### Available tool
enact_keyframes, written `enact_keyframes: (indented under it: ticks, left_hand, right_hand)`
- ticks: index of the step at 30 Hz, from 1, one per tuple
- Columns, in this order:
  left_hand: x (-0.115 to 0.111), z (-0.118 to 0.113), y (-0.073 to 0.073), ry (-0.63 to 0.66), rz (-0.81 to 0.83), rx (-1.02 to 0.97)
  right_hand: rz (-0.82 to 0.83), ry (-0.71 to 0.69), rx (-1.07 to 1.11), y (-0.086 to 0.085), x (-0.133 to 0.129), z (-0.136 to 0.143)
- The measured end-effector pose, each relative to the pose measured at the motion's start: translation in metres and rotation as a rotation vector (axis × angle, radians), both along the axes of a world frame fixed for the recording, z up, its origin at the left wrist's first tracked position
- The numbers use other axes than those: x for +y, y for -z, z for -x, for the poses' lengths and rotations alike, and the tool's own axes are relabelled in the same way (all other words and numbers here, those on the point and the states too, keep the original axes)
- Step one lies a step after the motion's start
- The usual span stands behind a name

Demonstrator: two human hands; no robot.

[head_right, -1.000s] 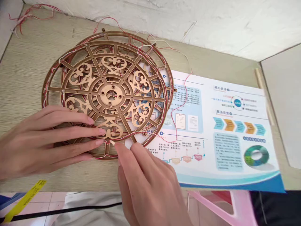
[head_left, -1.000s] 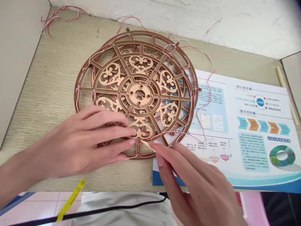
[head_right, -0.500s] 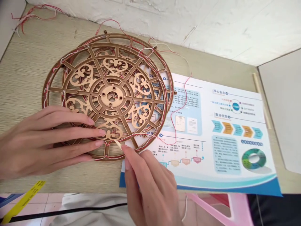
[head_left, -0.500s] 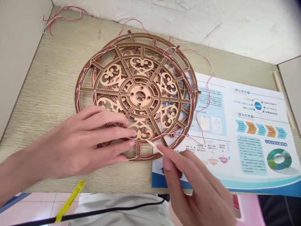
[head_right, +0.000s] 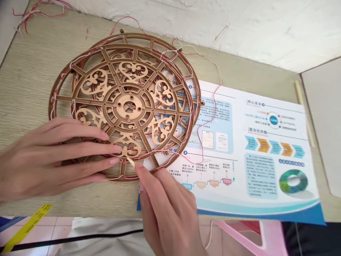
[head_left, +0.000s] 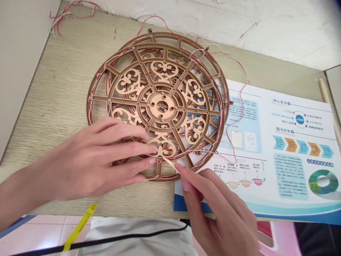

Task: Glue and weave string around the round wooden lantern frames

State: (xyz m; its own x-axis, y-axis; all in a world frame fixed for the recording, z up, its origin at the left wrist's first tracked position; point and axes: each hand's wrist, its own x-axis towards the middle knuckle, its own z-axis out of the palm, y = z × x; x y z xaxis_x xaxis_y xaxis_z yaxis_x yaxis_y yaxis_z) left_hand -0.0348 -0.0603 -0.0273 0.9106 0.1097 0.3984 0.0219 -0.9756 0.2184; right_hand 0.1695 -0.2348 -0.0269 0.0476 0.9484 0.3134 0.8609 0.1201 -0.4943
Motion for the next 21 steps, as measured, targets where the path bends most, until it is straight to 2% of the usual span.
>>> enact_keyframes:
  ticks: [16,21]
  left_hand:
    - [0.0,-0.002,-0.001,-0.006,0.0,0.005]
    - [-0.001,-0.003,-0.004,-0.029,0.03,0.022]
  right_hand:
    - [0.016,-0.043,-0.001,0.005,-0.003,-0.003]
    - [0.025,-0.141,0.016,-0.002,0.003,-0.015]
